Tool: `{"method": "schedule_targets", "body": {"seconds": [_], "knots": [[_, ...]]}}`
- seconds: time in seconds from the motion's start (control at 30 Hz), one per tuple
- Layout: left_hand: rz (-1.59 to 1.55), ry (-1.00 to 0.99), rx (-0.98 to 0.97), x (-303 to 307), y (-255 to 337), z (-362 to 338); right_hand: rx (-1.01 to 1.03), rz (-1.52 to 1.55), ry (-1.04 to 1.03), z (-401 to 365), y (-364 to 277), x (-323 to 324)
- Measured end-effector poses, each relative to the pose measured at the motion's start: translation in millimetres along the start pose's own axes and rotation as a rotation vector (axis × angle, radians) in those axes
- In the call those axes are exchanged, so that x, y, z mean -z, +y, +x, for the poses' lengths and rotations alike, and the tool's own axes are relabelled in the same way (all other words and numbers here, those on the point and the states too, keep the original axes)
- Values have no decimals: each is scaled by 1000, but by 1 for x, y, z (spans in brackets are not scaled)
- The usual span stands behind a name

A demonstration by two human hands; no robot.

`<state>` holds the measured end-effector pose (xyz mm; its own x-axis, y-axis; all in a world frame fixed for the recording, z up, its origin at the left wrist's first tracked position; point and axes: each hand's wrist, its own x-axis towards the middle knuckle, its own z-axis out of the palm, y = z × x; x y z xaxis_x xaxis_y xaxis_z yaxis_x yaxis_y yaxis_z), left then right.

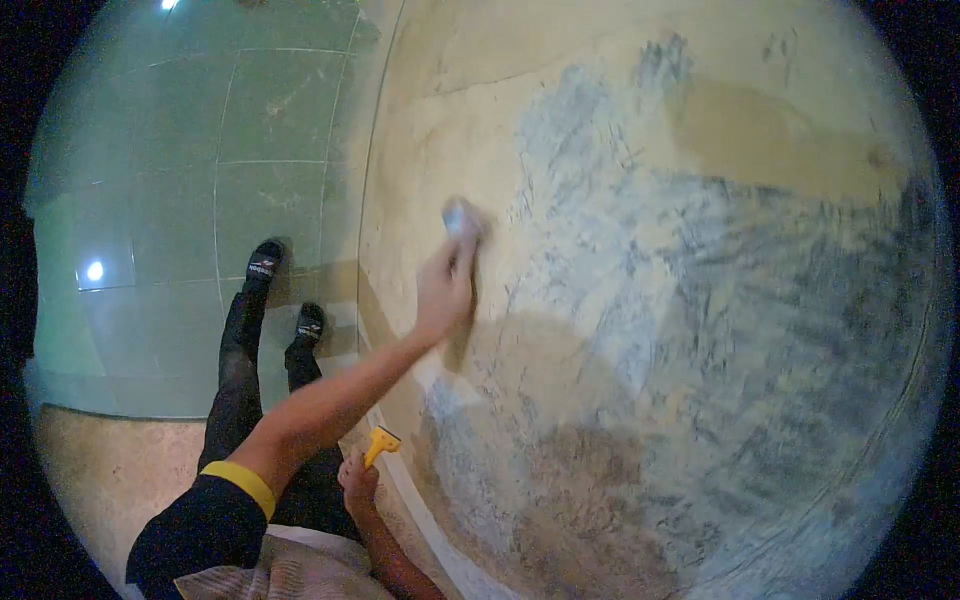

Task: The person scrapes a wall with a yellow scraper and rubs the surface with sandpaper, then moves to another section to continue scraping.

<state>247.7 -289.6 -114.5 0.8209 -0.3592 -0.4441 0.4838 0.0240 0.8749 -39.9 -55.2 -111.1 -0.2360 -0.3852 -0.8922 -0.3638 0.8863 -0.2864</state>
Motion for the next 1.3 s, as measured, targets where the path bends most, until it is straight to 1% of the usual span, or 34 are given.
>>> {"method": "schedule_targets", "body": {"seconds": [0.03, 0.07, 0.1, 0.13, 0.2, 0.23, 0.27, 0.3, 0.33, 0.4, 0.43, 0.47, 0.5, 0.53, 0.57, 0.6, 0.67, 0.7, 0.73, 0.77, 0.8, 0.83, 0.87, 0.93, 1.0, 1.03, 1.07, 1.1, 1.13, 1.17, 1.2, 1.23, 1.27, 1.3], "knots": [[-8, -81, -175, 5, -11, -29, -6, -6, 2, -2, 0, -8], [56, -269, -198, 21, -16, -59, 19, -50, -18, -5, 3, -19], [67, -169, -480, 28, -8, -71, 43, -96, -37, -10, 4, -28], [71, -174, -472, 28, -9, -58, 34, -92, -33, -13, 4, -35], [-45, -259, -120, 16, -9, -5, -50, -78, -78, -19, 2, -47], [3, -246, -14, 20, 38, 45, -32, -81, -41, -33, -12, -65], [-101, -62, -19, 3, 52, 96, -33, -79, -33, -31, -14, -70], [-142, 14, -145, -9, 57, 142, -20, -94, -16, -30, -13, -70], [-146, 4, -129, -16, 60, 137, -9, -106, 4, -33, -11, -71], [-162, 148, -266, -22, 72, 130, -1, -88, 11, -29, -12, -74], [-90, 23, -163, -15, 63, 93, -25, -98, 0, -26, -9, -69], [81, -197, 29, -2, 53, 44, -50, -115, -16, -20, -8, -66], [-80, -153, -296, 5, 24, 2, -48, -120, -26, -14, -12, -69], [-114, -229, -236, 20, 24, -44, 164, -275, -21, -10, -14, -69], [-140, -357, -155, 30, 6, -84, 373, -425, -11, -9, -16, -69], [-135, -363, -144, 34, 10, -83, 577, -571, 2, -12, -13, -68], [-27, -374, -7, 32, 22, -60, 1003, -862, 23, -12, -11, -64], [-89, -337, -89, 28, 22, -34, 293, -283, 47, -13, 3, -64], [-77, -180, -274, 22, 35, 7, 291, -275, 48, -12, 5, -62], [19, -201, 46, 7, 37, 44, 126, -150, 31, -10, 6, -61], [-129, -24, 7, -7, 57, 88, -40, -27, 17, -10, 7, -57], [-162, 97, -70, -16, 75, 126, 2, -11, 92, -23, -3, -77], [-161, 91, -63, -20, 79, 137, -1, -7, 99, -23, 0, -75], [-87, 200, -238, -24, 81, 141, 24, -79, 88, -23, 11, -67], [-159, 11, -58, -9, 70, 67, -10, -20, 57, 4, 34, -40], [-5, -111, -121, 2, 39, 21, 149, -127, 10, 23, 59, -18], [-44, -176, -179, 15, 32, -22, 307, -238, -28, 26, 75, -4], [-71, -210, -202, 21, 14, -57, 207, -471, 167, -9, 34, -35], [-99, -240, -227, 23, 0, -77, 208, -472, 170, -9, 28, -31], [-99, -233, -220, 21, 5, -70, 239, -486, 119, -9, 26, -24], [-51, -190, -269, 18, 15, -49, 275, -496, 63, -8, 22, -20], [-6, -147, -320, 12, 25, -22, 64, 18, 95, -24, -2, -39], [-74, -149, -131, -1, 38, 14, 66, 11, 90, -34, -14, -42], [-149, 81, -196, -20, 64, 56, 34, -8, 121, -39, -22, -43]]}}
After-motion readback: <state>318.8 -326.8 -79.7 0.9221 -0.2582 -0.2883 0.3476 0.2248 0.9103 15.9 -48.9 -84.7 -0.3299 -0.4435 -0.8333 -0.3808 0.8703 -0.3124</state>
